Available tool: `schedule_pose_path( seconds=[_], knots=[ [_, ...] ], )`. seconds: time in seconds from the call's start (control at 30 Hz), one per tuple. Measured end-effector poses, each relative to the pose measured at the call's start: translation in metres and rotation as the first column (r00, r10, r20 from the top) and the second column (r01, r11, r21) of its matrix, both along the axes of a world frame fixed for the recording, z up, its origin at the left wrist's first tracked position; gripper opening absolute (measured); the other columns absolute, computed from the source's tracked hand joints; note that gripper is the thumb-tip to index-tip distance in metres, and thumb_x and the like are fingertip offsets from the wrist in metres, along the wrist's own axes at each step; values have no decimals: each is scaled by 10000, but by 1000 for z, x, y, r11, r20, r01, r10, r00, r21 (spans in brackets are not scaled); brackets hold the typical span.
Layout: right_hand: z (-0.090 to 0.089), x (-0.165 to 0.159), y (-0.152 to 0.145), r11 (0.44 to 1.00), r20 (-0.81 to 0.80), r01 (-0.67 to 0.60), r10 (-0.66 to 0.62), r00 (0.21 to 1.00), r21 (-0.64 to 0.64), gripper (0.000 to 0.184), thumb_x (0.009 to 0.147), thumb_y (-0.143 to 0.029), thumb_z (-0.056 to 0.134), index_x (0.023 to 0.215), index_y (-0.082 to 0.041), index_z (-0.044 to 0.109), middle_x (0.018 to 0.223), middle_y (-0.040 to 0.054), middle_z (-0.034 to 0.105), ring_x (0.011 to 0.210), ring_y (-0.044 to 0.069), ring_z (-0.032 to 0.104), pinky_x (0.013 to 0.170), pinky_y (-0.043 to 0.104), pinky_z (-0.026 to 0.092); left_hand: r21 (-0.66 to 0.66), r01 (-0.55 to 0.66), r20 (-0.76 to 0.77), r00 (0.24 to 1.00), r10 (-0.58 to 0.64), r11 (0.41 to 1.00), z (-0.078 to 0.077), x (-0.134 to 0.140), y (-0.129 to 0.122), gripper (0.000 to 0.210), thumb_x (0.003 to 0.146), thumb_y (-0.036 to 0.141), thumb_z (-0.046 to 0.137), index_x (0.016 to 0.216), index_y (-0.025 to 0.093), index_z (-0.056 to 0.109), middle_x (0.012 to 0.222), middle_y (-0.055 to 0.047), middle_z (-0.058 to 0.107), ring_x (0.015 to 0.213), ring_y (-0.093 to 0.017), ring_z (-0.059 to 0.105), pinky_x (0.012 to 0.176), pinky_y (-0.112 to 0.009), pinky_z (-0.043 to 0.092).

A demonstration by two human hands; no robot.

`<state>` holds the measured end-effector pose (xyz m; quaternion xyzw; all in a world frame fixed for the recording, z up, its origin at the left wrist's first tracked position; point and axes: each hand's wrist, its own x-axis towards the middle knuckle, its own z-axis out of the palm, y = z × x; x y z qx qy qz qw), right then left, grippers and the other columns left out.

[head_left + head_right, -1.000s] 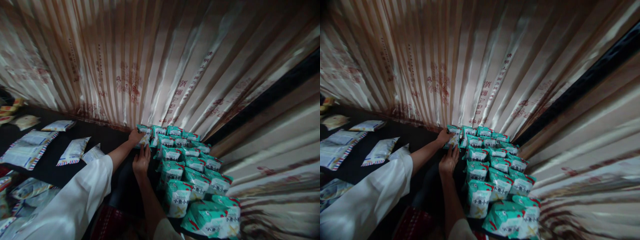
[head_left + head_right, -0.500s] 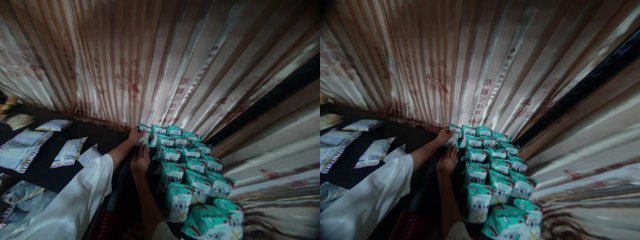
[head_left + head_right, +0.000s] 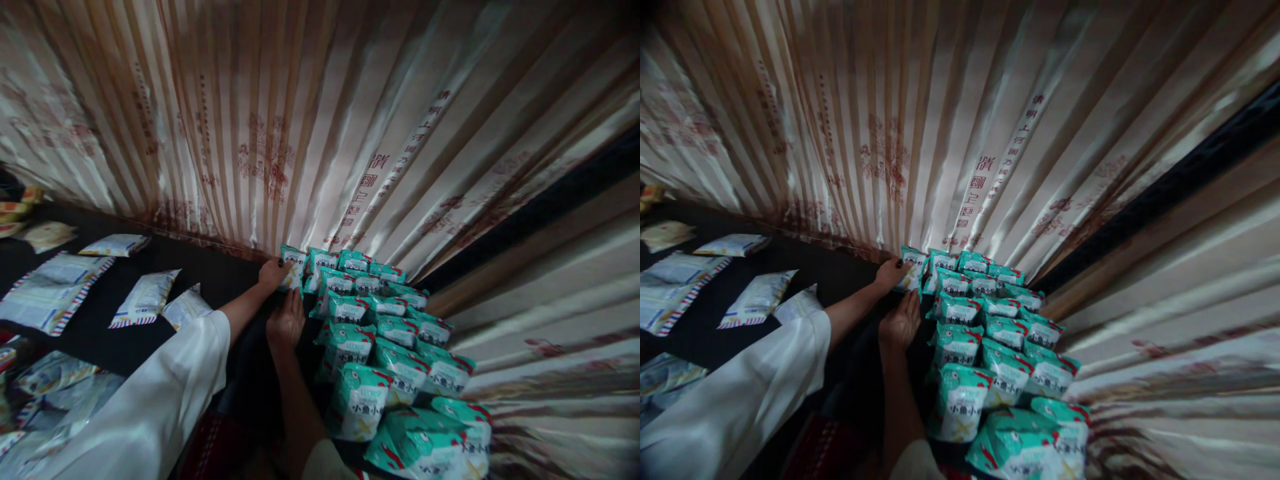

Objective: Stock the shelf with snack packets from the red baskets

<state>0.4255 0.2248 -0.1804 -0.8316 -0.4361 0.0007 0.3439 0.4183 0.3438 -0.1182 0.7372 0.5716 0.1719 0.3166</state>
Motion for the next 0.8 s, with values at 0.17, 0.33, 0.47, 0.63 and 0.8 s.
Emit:
schedule_pose_path(
  seconds=[0.17, 0.33, 0.47, 0.63, 0.8],
  knots=[
    [4, 3, -15, 991, -17, -104, 105, 994, 80, 517, 775, -142, 347, 1273, -49, 453, 1432, 173, 316, 1317, 294, 272, 1010, 479, 320, 34, -13, -13, 1000, 14, 999, 4, -8, -5, 474, 815, 566, 449, 960, 159, 643, 979, -119, 681, 963, -229, 616, 796, -278, 445],
    [18, -15, -60, 968, -82, -157, 176, 981, 198, 445, 833, -183, 329, 1227, -48, 487, 1388, 203, 360, 1302, 252, 311, 1035, 445, 319, 173, -140, 174, 979, 110, 975, 10, -30, -45, 292, 872, 331, 442, 1017, 156, 625, 1010, -99, 666, 981, -198, 593, 870, -297, 422],
    [25, -37, -126, 930, -164, -221, 277, 947, 295, 382, 874, -197, 307, 1192, -127, 507, 1250, 148, 515, 1193, 188, 454, 990, 390, 383, 146, -104, 502, 865, 16, 984, 14, -68, -120, 242, 867, 209, 407, 998, 162, 606, 965, -55, 670, 882, -138, 614, 802, -236, 454],
    [-5, -58, -215, 922, -297, -347, 384, 874, 171, 319, 839, -185, 356, 1075, -171, 571, 1020, 104, 639, 970, 178, 589, 852, 330, 463, 11, 55, 527, 848, -52, 998, -9, -135, -239, 217, 855, 237, 410, 896, 181, 616, 867, -31, 664, 819, -136, 615, 763, -242, 469],
    [-49, -60, -246, 946, -433, -267, 166, 886, -183, 300, 800, -225, 417, 988, -180, 646, 1004, 105, 670, 965, 229, 604, 864, 360, 442, -281, 96, 237, 971, -28, 955, -80, -166, -295, 387, 723, 96, 470, 1097, 129, 567, 1087, -102, 634, 1003, -193, 586, 891, -306, 443]
  ],
)
